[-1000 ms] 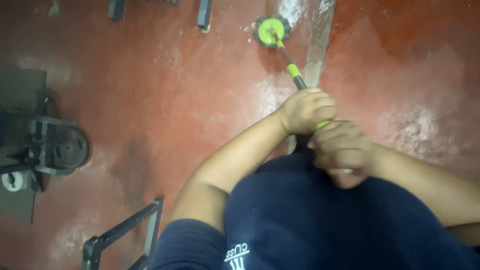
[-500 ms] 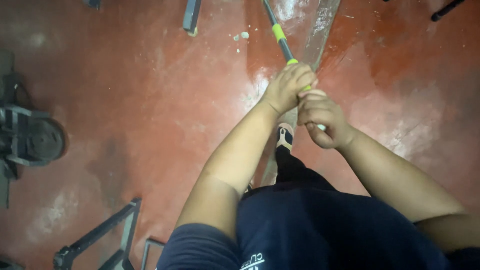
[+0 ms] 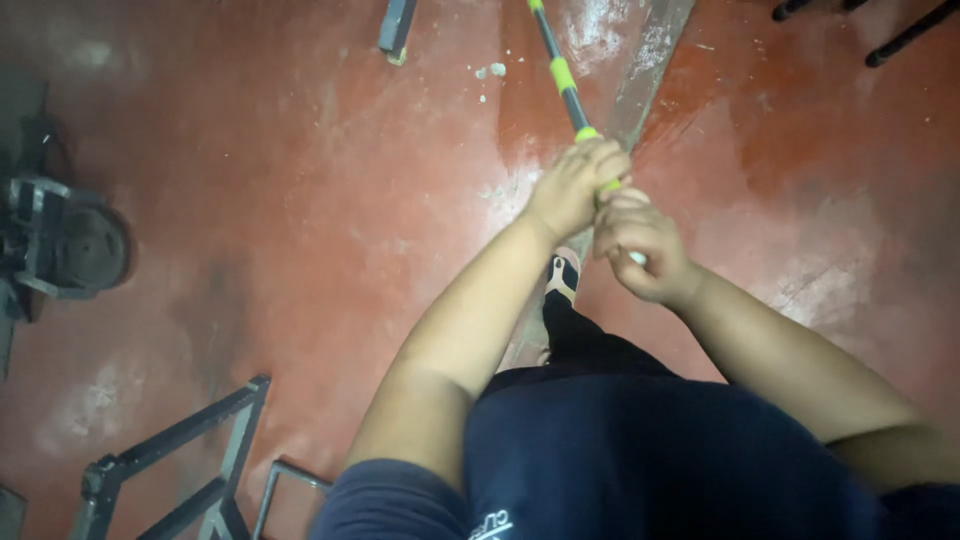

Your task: The person is mopping the red floor in a gym environment.

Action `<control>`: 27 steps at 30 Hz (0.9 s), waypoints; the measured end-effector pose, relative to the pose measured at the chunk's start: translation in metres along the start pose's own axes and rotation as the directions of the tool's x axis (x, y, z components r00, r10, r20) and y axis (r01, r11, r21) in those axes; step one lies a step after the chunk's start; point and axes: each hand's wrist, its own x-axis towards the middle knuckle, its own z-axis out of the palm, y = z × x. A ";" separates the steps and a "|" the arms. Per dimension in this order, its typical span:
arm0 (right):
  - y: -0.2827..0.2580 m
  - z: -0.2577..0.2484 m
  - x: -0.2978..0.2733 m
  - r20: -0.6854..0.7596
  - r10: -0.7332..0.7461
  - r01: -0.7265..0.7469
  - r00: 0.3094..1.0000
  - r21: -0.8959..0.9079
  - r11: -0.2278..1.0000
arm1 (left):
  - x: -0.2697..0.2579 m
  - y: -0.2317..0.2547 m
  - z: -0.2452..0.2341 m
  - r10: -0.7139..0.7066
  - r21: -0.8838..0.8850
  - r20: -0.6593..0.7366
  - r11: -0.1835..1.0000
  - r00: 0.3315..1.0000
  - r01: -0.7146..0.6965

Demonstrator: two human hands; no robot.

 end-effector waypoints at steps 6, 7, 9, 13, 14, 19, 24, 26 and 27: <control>-0.106 0.003 -0.044 0.086 -0.012 0.006 0.996 0.076 0.997 | -0.074 0.107 -0.007 0.005 -0.055 -0.157 0.998 0.988 -0.013; -0.125 0.002 -0.051 0.114 -0.042 0.030 0.993 0.106 0.994 | -0.085 0.127 -0.010 -0.052 -0.075 -0.117 0.996 0.992 0.043; -0.162 0.004 -0.066 0.131 -0.076 0.060 0.988 0.125 0.990 | -0.105 0.168 -0.024 -0.046 -0.059 -0.116 0.998 0.992 0.039; -0.228 0.009 -0.082 0.191 -0.239 0.209 0.952 0.163 0.964 | -0.144 0.240 -0.053 -0.022 -0.107 0.042 0.994 0.999 0.027; -0.238 0.010 -0.086 0.197 -0.247 0.215 0.949 0.172 0.961 | -0.155 0.250 -0.047 -0.030 -0.099 0.034 0.994 0.999 0.034; -0.265 0.009 -0.098 0.273 -0.442 0.398 0.855 0.202 0.895 | -0.180 0.270 -0.021 0.125 -0.251 -0.135 0.955 0.983 -0.156; -0.228 0.007 -0.105 0.204 -0.466 0.431 0.861 0.193 0.881 | -0.161 0.233 0.000 0.091 -0.245 0.012 0.966 0.996 -0.085; -0.206 0.005 -0.098 0.152 -0.485 0.456 0.861 0.191 0.869 | -0.149 0.211 0.005 0.099 -0.239 0.052 0.967 0.994 -0.084; -0.194 0.002 -0.093 0.158 -0.485 0.465 0.860 0.149 0.873 | -0.141 0.201 0.005 0.101 -0.204 0.067 0.975 0.993 -0.086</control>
